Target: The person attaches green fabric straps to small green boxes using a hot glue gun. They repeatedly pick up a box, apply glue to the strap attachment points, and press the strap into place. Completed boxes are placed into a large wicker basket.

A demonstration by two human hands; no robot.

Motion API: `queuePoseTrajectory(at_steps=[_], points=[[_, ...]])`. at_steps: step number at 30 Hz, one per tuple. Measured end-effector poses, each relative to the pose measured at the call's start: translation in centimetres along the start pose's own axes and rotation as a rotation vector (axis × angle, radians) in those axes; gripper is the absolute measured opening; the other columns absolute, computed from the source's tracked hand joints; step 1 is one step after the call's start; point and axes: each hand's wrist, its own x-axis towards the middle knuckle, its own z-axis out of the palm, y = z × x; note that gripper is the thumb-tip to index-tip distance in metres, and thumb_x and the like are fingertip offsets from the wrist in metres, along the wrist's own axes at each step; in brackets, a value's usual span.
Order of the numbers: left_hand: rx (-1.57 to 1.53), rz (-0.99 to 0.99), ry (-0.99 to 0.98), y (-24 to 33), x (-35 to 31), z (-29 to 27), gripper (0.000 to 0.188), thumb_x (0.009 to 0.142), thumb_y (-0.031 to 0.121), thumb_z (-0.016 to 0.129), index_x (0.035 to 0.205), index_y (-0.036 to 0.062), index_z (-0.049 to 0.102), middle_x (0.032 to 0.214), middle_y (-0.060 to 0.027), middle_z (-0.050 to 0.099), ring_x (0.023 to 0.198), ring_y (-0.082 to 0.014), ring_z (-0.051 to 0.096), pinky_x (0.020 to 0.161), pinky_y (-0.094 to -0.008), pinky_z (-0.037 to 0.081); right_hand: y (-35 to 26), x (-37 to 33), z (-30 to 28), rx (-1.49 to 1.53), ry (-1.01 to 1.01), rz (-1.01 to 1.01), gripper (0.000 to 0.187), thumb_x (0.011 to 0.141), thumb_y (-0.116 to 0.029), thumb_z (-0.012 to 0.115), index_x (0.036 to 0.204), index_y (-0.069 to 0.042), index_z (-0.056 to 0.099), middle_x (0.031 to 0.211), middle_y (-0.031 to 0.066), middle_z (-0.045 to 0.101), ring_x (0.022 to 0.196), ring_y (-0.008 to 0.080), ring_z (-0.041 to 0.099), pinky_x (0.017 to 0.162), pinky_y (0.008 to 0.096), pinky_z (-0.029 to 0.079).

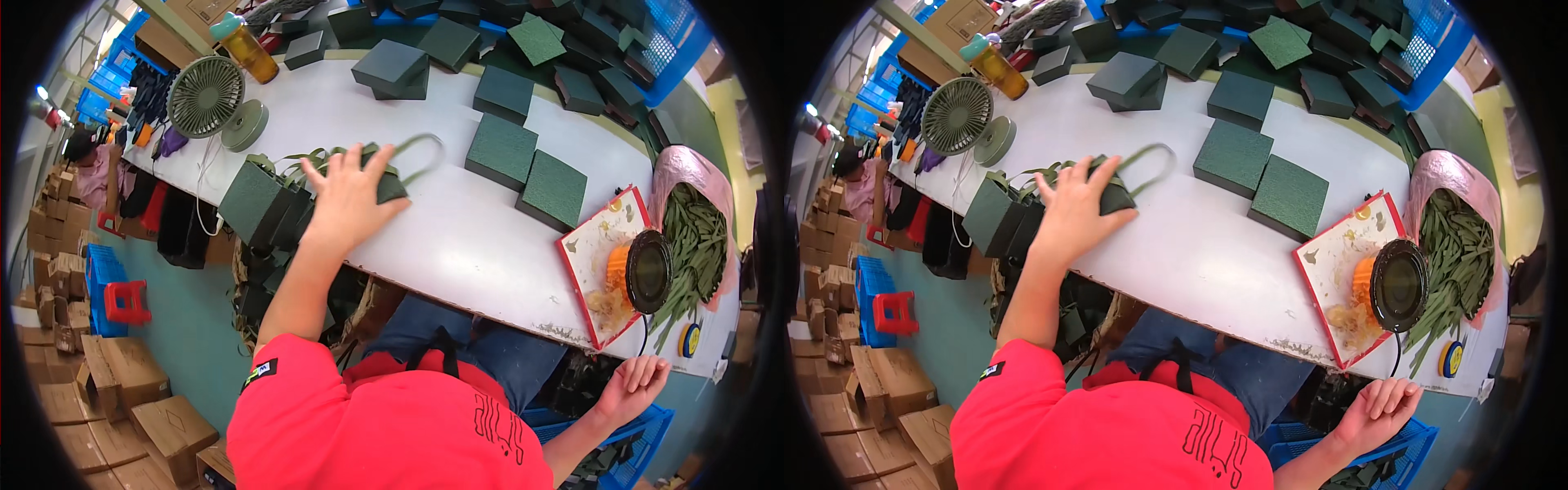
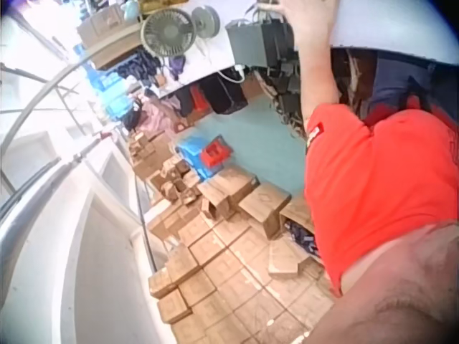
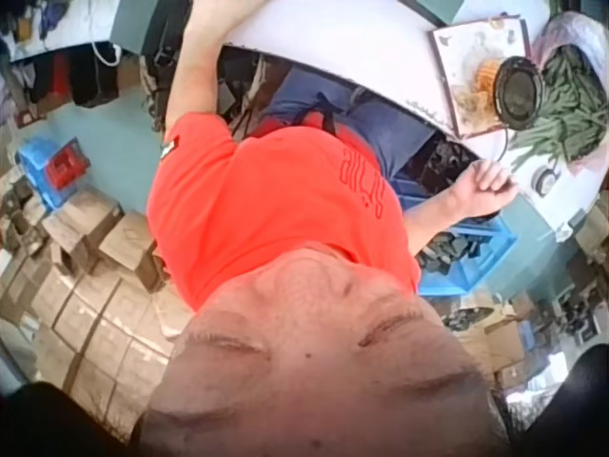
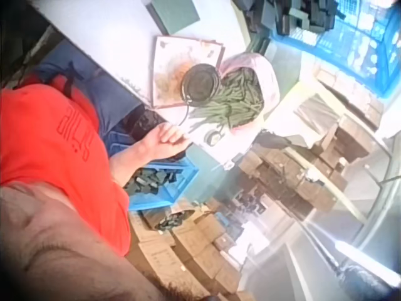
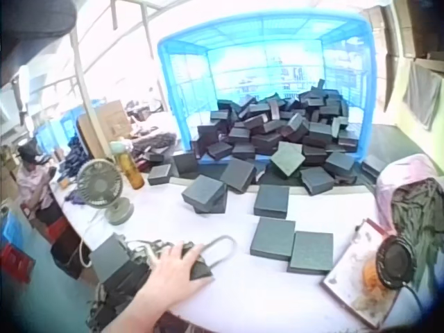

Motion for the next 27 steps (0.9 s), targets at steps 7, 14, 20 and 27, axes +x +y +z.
queuePoseTrajectory(at_steps=[7, 14, 20, 27], points=[[-0.048, -0.365, -0.111, -5.9, -3.3, -1.5, 0.084, 0.077, 0.051, 0.076, 0.146, 0.0166, 0.046, 0.152, -0.0164, 0.039, 0.136, -0.0405, 0.040, 0.106, -0.0728, 0.029, 0.2, 0.7, 0.2, -0.039, -0.062, 0.016, 0.028, 0.109, -0.018, 0.040, 0.091, -0.001, 0.054, 0.061, 0.0005, 0.036, 0.045, 0.0073, 0.030, 0.041, 0.0210, 0.028], [-0.079, -0.420, -0.149, -15.4, -9.7, -3.6, 0.086, 0.077, 0.047, 0.078, 0.146, 0.0071, 0.043, 0.141, -0.0205, 0.048, 0.130, -0.0390, 0.048, 0.107, -0.0447, 0.043, -0.6, 1.2, -1.3, -0.062, -0.083, 0.010, 0.026, 0.108, -0.017, 0.042, 0.091, -0.002, 0.054, 0.062, -0.0010, 0.036, 0.043, 0.0067, 0.029, 0.044, 0.0228, 0.026], [0.154, -0.630, -0.251, -16.6, -8.3, -5.1, 0.077, 0.081, 0.053, 0.071, 0.137, 0.0035, 0.052, 0.124, -0.0244, 0.064, 0.118, -0.0356, 0.061, 0.098, -0.0448, 0.049, -1.0, 1.2, -1.9, -0.089, -0.014, -0.038, 0.021, 0.107, -0.013, 0.043, 0.107, 0.004, 0.056, 0.065, -0.0002, 0.041, 0.044, 0.0064, 0.032, 0.045, 0.0227, 0.027], [-0.349, 0.065, 0.115, -6.6, 1.1, -2.4, 0.038, 0.085, 0.024, 0.075, 0.113, -0.0012, 0.066, 0.113, -0.0207, 0.067, 0.101, -0.0346, 0.066, 0.089, -0.0412, 0.052, -0.6, 0.5, -1.2, -0.241, 0.112, -0.151, 0.025, 0.102, -0.007, 0.054, 0.122, 0.007, 0.057, 0.076, 0.0027, 0.051, 0.049, 0.0045, 0.032, 0.043, 0.0201, 0.027]])
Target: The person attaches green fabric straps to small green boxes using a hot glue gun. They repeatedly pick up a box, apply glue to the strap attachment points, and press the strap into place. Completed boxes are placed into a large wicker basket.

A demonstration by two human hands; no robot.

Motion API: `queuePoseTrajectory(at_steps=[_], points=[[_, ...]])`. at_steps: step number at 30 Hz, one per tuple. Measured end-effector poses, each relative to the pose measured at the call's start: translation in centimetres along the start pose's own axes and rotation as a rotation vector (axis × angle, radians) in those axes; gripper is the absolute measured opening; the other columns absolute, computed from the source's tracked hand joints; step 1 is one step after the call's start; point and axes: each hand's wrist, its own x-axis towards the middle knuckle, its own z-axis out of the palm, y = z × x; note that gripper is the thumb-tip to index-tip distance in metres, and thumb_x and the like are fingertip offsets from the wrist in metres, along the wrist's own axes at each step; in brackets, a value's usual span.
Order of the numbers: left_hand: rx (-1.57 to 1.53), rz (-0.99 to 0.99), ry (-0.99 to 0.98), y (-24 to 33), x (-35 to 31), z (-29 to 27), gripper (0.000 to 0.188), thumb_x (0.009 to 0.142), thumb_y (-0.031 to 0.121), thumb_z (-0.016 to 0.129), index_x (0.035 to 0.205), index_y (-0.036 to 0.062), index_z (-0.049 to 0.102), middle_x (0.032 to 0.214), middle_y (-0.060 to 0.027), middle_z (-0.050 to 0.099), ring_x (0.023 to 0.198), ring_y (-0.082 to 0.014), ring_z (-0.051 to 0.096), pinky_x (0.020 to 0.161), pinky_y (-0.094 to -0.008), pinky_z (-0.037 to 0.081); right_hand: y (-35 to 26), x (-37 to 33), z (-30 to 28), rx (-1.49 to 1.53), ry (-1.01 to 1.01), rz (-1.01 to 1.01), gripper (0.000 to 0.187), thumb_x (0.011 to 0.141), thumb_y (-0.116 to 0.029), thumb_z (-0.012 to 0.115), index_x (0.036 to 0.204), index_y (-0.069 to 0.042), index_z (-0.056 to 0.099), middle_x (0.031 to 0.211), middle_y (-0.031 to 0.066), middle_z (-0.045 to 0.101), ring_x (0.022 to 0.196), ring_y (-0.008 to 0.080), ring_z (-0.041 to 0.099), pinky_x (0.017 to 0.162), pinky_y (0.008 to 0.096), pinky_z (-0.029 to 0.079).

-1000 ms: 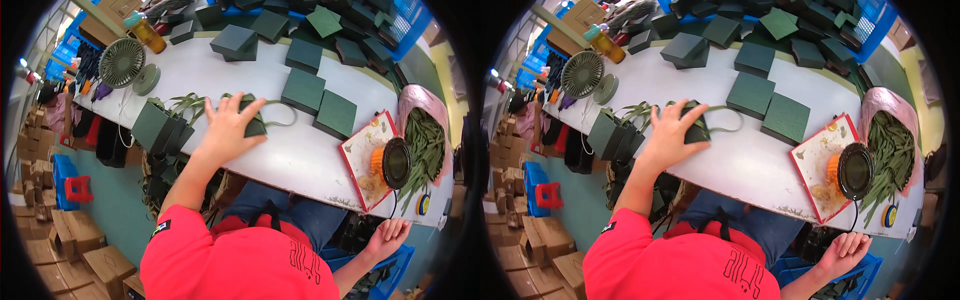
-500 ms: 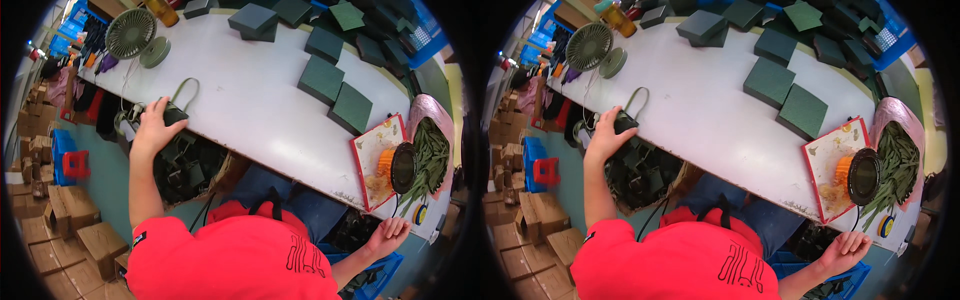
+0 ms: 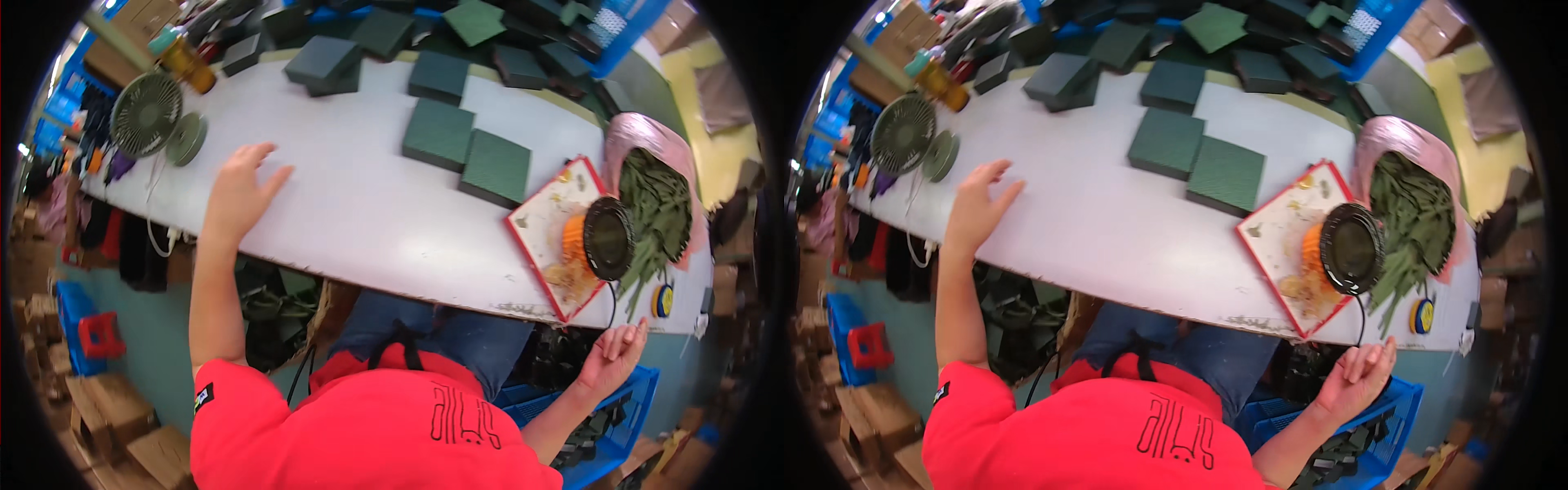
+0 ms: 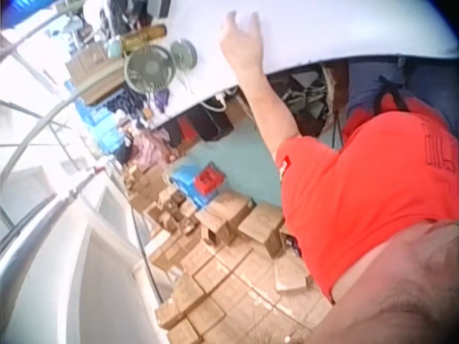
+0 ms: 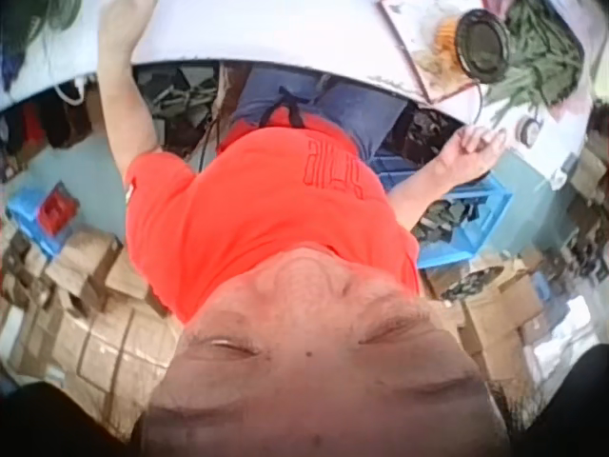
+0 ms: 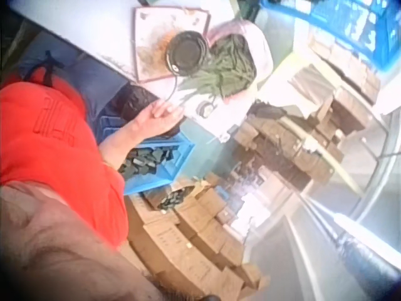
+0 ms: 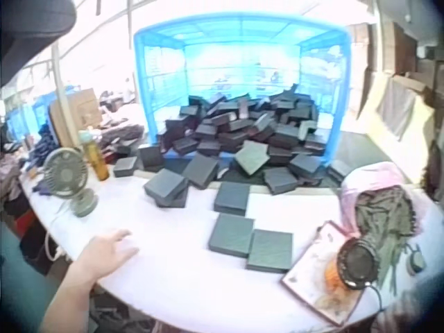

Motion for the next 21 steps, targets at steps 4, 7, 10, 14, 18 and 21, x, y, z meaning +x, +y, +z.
queuePoseTrajectory(at_steps=[4, 7, 10, 14, 18, 21], points=[[-0.182, 0.488, 0.002, 9.4, 5.1, 6.6, 0.041, 0.085, 0.019, 0.074, 0.120, 0.0021, 0.064, 0.132, -0.0178, 0.059, 0.122, -0.0364, 0.056, 0.101, -0.0399, 0.045, -0.4, -0.6, 0.0, -0.077, -0.010, -0.053, 0.011, 0.100, -0.005, 0.057, 0.107, 0.002, 0.061, 0.080, 0.0071, 0.061, 0.046, 0.0046, 0.033, 0.044, 0.0192, 0.030], [-0.260, 0.709, -0.082, 16.9, 6.6, 10.1, 0.054, 0.084, 0.031, 0.074, 0.131, 0.0097, 0.058, 0.142, -0.0168, 0.052, 0.132, -0.0372, 0.047, 0.113, -0.0542, 0.031, -0.5, -1.0, 0.1, -0.135, 0.039, -0.063, 0.006, 0.100, -0.007, 0.058, 0.103, -0.001, 0.060, 0.078, 0.0056, 0.060, 0.049, 0.0055, 0.036, 0.045, 0.0202, 0.030], [-0.164, 0.780, -0.110, 20.1, 7.4, 13.5, 0.067, 0.083, 0.046, 0.072, 0.139, 0.0141, 0.053, 0.145, -0.0166, 0.049, 0.136, -0.0365, 0.044, 0.115, -0.0637, 0.020, -0.4, -1.1, 0.8, -0.122, 0.062, -0.062, 0.009, 0.102, -0.011, 0.056, 0.099, -0.003, 0.060, 0.072, 0.0025, 0.056, 0.048, 0.0056, 0.036, 0.045, 0.0202, 0.030], [0.027, 0.716, -0.232, 20.7, 8.3, 14.8, 0.080, 0.080, 0.057, 0.069, 0.145, 0.0162, 0.048, 0.145, -0.0165, 0.049, 0.136, -0.0359, 0.044, 0.115, -0.0659, 0.015, -1.1, 0.0, -1.6, -0.093, -0.018, -0.043, 0.016, 0.104, -0.017, 0.054, 0.096, -0.004, 0.059, 0.065, -0.0006, 0.048, 0.049, 0.0051, 0.035, 0.044, 0.0202, 0.030], [0.022, 0.690, -0.320, 18.0, 7.6, 12.1, 0.086, 0.072, 0.049, 0.076, 0.146, 0.0156, 0.048, 0.141, -0.0172, 0.051, 0.132, -0.0339, 0.047, 0.117, -0.0627, 0.014, -1.2, 1.6, -3.5, -0.677, 0.269, -0.151, 0.015, 0.100, -0.012, 0.059, 0.102, 0.002, 0.066, 0.068, -0.0025, 0.049, 0.057, 0.0054, 0.042, 0.051, 0.0211, 0.032], [0.024, 0.621, -0.298, 15.1, 6.4, 10.3, 0.092, 0.061, 0.036, 0.081, 0.145, 0.0143, 0.049, 0.134, -0.0167, 0.054, 0.127, -0.0341, 0.050, 0.119, -0.0591, 0.015, -1.2, 3.3, -4.8, -1.256, 0.196, -0.319, 0.010, 0.094, -0.004, 0.065, 0.101, 0.000, 0.070, 0.091, 0.0045, 0.070, 0.077, 0.0085, 0.062, 0.071, 0.0228, 0.049]])
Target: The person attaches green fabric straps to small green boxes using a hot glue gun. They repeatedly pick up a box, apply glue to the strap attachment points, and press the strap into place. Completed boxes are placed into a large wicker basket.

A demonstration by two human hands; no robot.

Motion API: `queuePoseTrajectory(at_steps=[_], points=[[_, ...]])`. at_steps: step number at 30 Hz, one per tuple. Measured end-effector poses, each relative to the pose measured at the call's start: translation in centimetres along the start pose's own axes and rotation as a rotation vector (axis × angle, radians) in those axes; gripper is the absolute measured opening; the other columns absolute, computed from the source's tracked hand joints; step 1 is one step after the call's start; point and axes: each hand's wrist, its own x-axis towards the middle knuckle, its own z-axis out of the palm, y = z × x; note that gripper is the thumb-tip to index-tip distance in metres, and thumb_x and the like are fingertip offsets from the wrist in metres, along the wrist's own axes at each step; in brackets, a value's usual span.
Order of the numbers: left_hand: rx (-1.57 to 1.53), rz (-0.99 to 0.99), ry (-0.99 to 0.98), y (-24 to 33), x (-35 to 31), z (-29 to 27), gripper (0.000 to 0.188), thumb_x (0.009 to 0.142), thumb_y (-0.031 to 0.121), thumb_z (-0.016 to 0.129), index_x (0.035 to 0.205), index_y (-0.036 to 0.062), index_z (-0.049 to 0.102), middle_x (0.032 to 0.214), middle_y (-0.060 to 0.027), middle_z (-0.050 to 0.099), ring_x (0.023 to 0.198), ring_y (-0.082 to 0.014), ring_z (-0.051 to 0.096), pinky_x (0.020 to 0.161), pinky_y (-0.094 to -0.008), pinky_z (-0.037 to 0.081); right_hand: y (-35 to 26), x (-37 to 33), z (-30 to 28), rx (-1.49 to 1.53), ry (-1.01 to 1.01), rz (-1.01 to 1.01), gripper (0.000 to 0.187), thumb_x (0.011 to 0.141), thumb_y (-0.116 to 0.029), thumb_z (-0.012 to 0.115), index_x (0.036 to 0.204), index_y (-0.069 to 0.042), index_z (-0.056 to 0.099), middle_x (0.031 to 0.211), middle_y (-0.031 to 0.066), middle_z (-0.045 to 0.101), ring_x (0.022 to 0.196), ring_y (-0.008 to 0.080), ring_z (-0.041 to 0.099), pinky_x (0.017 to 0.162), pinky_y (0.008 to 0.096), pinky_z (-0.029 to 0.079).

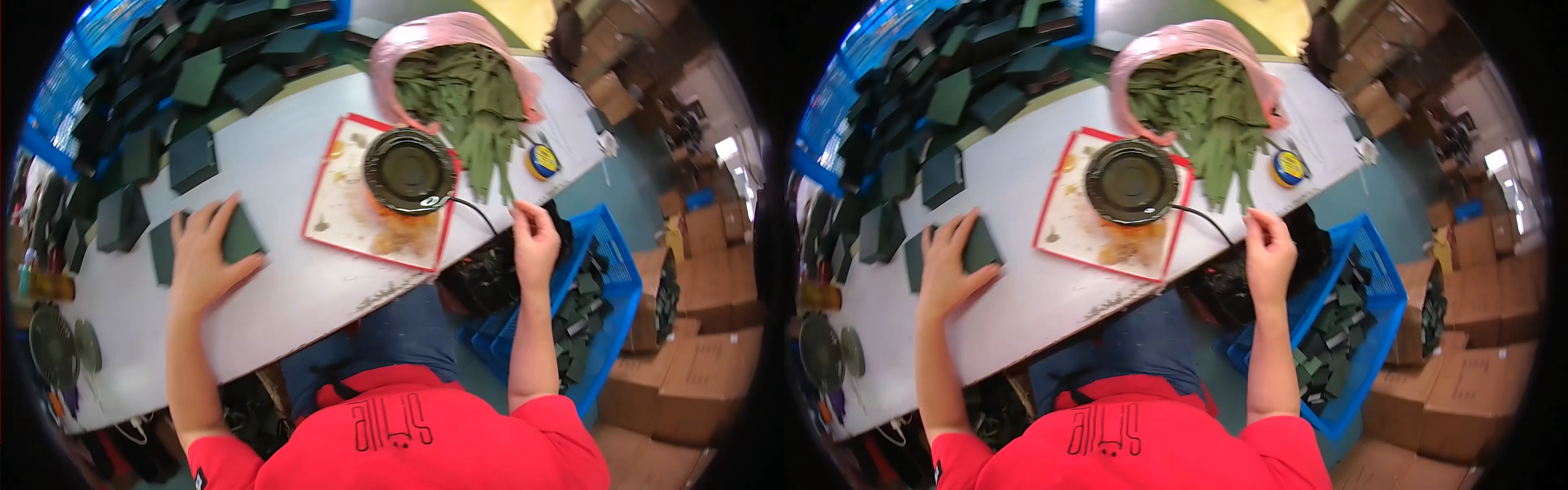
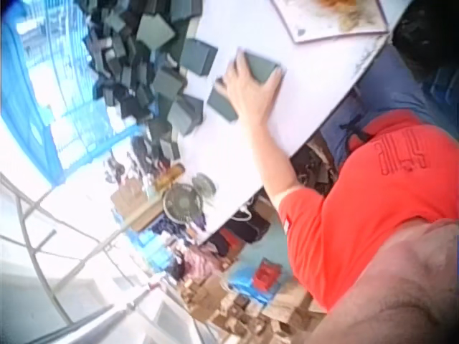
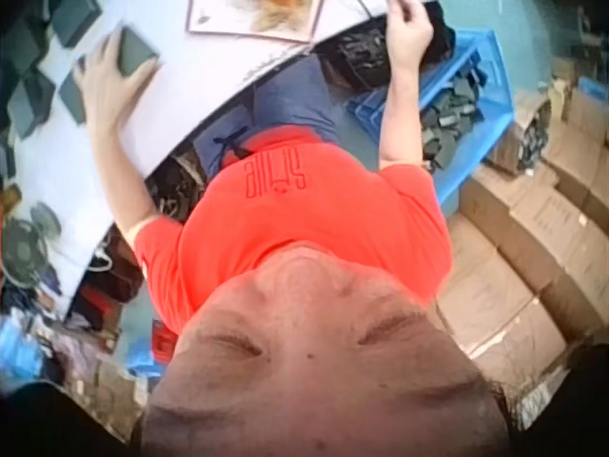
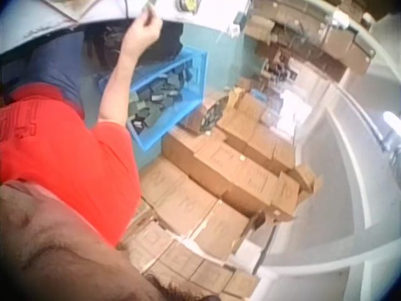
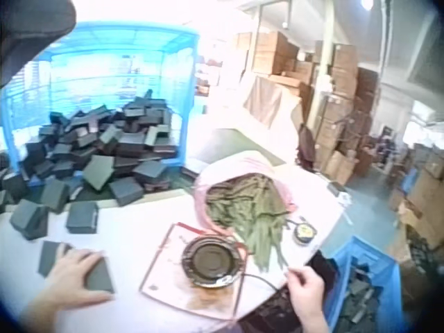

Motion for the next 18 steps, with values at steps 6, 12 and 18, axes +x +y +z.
queuePoseTrajectory(at_steps=[6, 12, 18], points=[[-0.015, 0.056, 0.038, 0.5, -2.6, -1.3, 0.103, 0.052, 0.028, 0.086, 0.144, 0.0074, 0.046, 0.123, -0.0144, 0.055, 0.120, -0.0326, 0.052, 0.120, -0.0592, 0.014, 0.2, 0.8, -0.2, -0.022, -0.044, -0.037, 0.012, 0.090, -0.005, 0.070, 0.100, 0.000, 0.071, 0.089, 0.0054, 0.071, 0.072, 0.0090, 0.060, 0.067, 0.0240, 0.049], [-0.107, 0.195, -0.261, 2.9, -4.1, -2.5, 0.092, 0.059, 0.014, 0.078, 0.145, 0.0052, 0.045, 0.150, -0.0152, 0.045, 0.147, -0.0393, 0.028, 0.121, -0.0577, 0.009, -2.0, 0.0, 0.7, 0.162, 0.000, -0.162, 0.009, 0.091, -0.007, 0.070, 0.095, 0.001, 0.069, 0.081, 0.0039, 0.070, 0.069, 0.0074, 0.059, 0.065, 0.0227, 0.047], [-0.227, 0.267, -0.130, 5.6, -4.6, -4.6, 0.053, 0.069, 0.004, 0.070, 0.122, 0.0050, 0.063, 0.133, -0.0145, 0.058, 0.134, -0.0399, 0.044, 0.113, -0.0582, 0.027, -4.3, -2.5, 0.4, 0.241, -0.092, -0.485, 0.023, 0.076, -0.010, 0.084, 0.082, -0.006, 0.062, 0.071, 0.0024, 0.064, 0.062, 0.0141, 0.057, 0.061, 0.0271, 0.044]])
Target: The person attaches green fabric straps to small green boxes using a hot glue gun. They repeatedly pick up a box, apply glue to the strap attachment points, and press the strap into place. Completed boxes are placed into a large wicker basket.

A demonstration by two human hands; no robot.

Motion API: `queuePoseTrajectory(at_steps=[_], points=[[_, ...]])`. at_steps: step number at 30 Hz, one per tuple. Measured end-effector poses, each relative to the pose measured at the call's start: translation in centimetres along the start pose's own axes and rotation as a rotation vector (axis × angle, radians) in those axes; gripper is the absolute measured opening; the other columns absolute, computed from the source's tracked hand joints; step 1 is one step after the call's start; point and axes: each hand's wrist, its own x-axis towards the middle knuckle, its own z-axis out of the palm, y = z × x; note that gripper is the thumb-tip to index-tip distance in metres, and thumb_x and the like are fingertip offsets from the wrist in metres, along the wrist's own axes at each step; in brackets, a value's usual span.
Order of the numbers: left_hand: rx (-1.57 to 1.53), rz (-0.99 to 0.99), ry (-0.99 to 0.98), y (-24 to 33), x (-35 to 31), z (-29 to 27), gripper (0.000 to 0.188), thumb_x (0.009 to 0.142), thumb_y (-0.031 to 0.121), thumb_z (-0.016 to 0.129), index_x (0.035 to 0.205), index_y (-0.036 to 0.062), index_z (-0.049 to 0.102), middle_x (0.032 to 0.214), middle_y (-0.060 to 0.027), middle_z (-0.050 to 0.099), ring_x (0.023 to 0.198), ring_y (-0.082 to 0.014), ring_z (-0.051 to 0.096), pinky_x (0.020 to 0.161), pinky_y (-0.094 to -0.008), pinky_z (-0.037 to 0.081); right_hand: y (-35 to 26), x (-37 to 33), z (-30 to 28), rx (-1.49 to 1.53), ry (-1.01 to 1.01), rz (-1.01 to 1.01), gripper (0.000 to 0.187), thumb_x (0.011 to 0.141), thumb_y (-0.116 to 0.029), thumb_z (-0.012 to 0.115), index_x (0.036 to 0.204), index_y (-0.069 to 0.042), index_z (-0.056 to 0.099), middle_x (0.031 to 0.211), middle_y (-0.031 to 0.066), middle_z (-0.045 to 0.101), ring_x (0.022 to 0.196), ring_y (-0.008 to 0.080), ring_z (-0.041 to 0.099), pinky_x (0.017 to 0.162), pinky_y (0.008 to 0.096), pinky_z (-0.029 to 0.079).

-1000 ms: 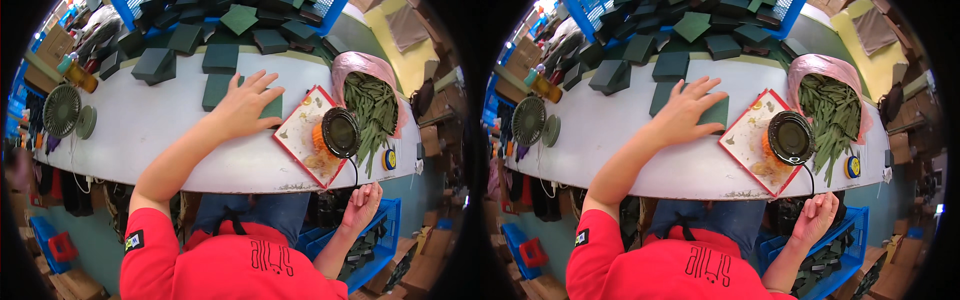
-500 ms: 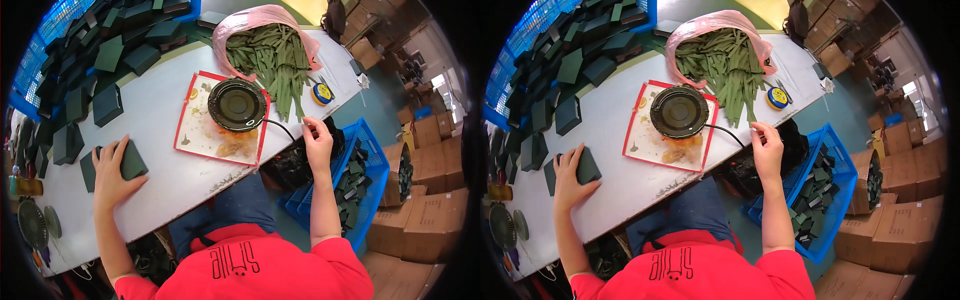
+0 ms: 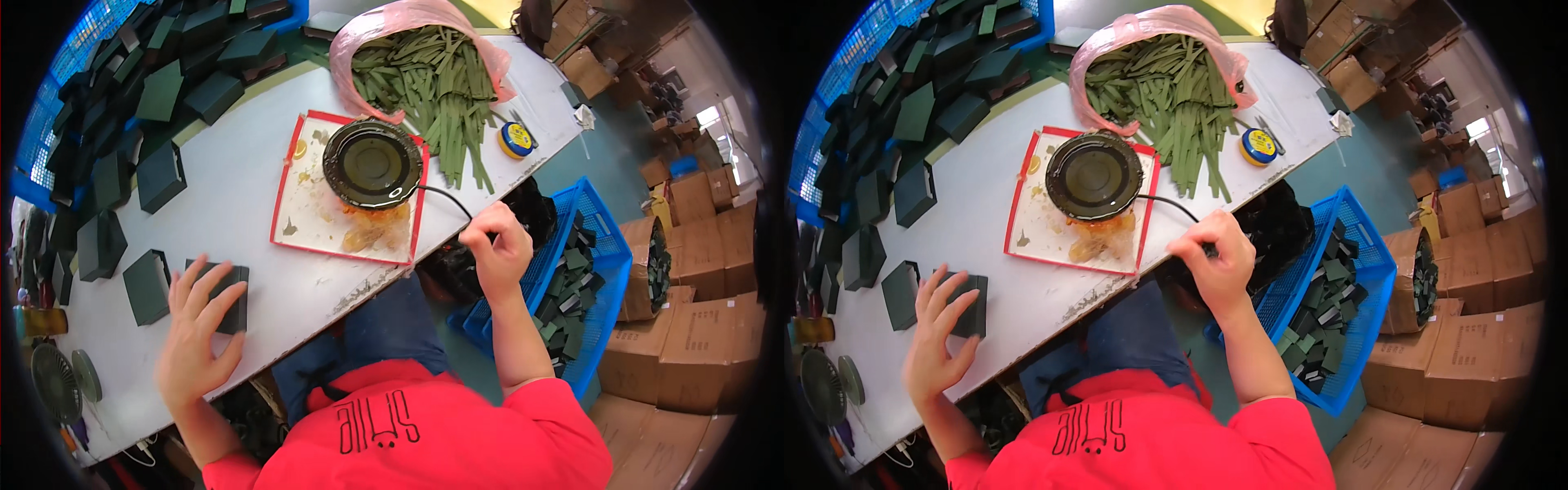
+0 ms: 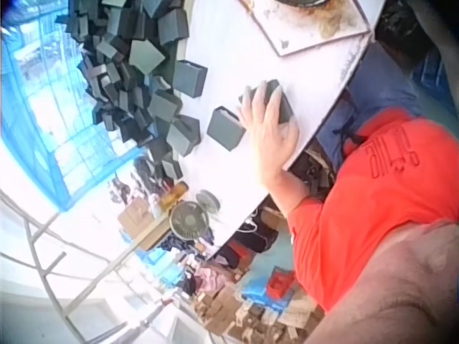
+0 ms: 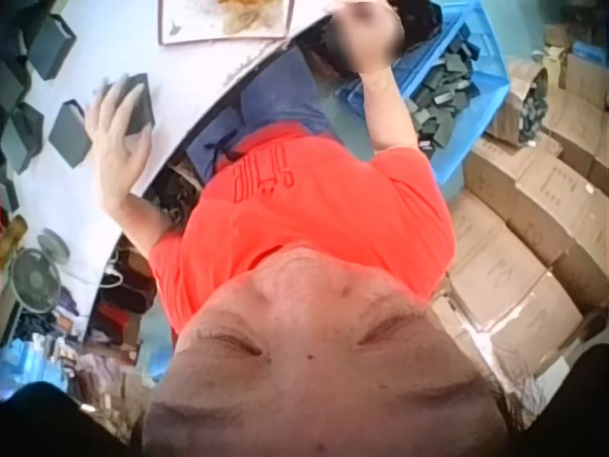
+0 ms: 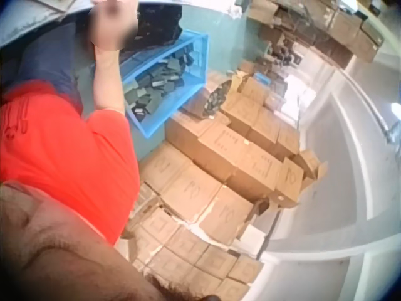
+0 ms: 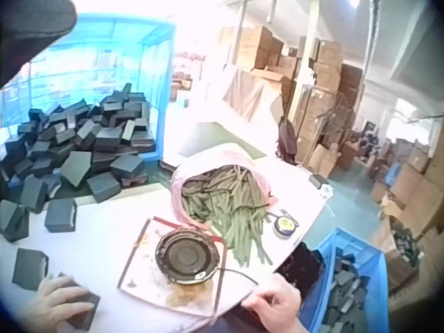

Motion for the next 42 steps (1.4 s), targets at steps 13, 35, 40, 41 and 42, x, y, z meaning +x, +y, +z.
queuePoseTrajectory(at_steps=[13, 35, 40, 41, 42], points=[[-0.598, 0.423, 0.293, 8.7, 5.6, 7.3, 0.028, 0.068, 0.004, 0.082, 0.093, 0.0056, 0.069, 0.093, -0.0062, 0.066, 0.083, -0.0256, 0.059, 0.078, -0.0380, 0.046, -4.1, -2.3, 3.4, 0.133, -0.287, -0.285, 0.038, 0.068, -0.033, 0.087, 0.084, -0.011, 0.061, 0.073, -0.0012, 0.063, 0.063, 0.0190, 0.059, 0.062, 0.0331, 0.044], [-1.852, -0.110, -0.358, 7.5, 3.7, 8.0, 0.013, 0.086, -0.005, 0.066, 0.088, 0.0034, 0.055, 0.089, -0.0037, 0.056, 0.085, -0.0161, 0.055, 0.080, -0.0298, 0.045, -4.1, -1.8, 3.4, 0.105, -0.293, -0.561, 0.039, 0.074, -0.044, 0.081, 0.080, -0.009, 0.063, 0.070, -0.0011, 0.060, 0.059, 0.0170, 0.055, 0.057, 0.0297, 0.044], [-1.060, 0.136, 0.018, 7.5, 4.7, 8.2, 0.015, 0.081, -0.004, 0.072, 0.089, 0.0030, 0.061, 0.087, -0.0059, 0.063, 0.082, -0.0198, 0.060, 0.076, -0.0309, 0.049, -3.4, -2.5, 3.3, 0.149, -0.318, -0.472, 0.042, 0.070, -0.046, 0.082, 0.085, -0.010, 0.065, 0.073, -0.0013, 0.061, 0.060, 0.0170, 0.055, 0.058, 0.0300, 0.044], [-1.045, 0.188, 0.039, 7.7, 4.7, 8.5, 0.016, 0.080, -0.004, 0.073, 0.089, 0.0029, 0.062, 0.087, -0.0061, 0.064, 0.081, -0.0205, 0.061, 0.074, -0.0313, 0.050, -3.3, -2.6, 3.3, 0.165, -0.321, -0.458, 0.043, 0.069, -0.046, 0.082, 0.085, -0.010, 0.065, 0.073, -0.0012, 0.061, 0.060, 0.0172, 0.055, 0.058, 0.0300, 0.044], [-1.029, 0.240, 0.060, 7.9, 4.8, 8.7, 0.016, 0.079, -0.004, 0.074, 0.088, 0.0028, 0.063, 0.086, -0.0064, 0.065, 0.081, -0.0212, 0.062, 0.073, -0.0317, 0.050, -3.3, -2.7, 3.4, 0.181, -0.325, -0.444, 0.043, 0.068, -0.046, 0.082, 0.085, -0.010, 0.065, 0.073, -0.0012, 0.061, 0.060, 0.0175, 0.056, 0.058, 0.0301, 0.044]])
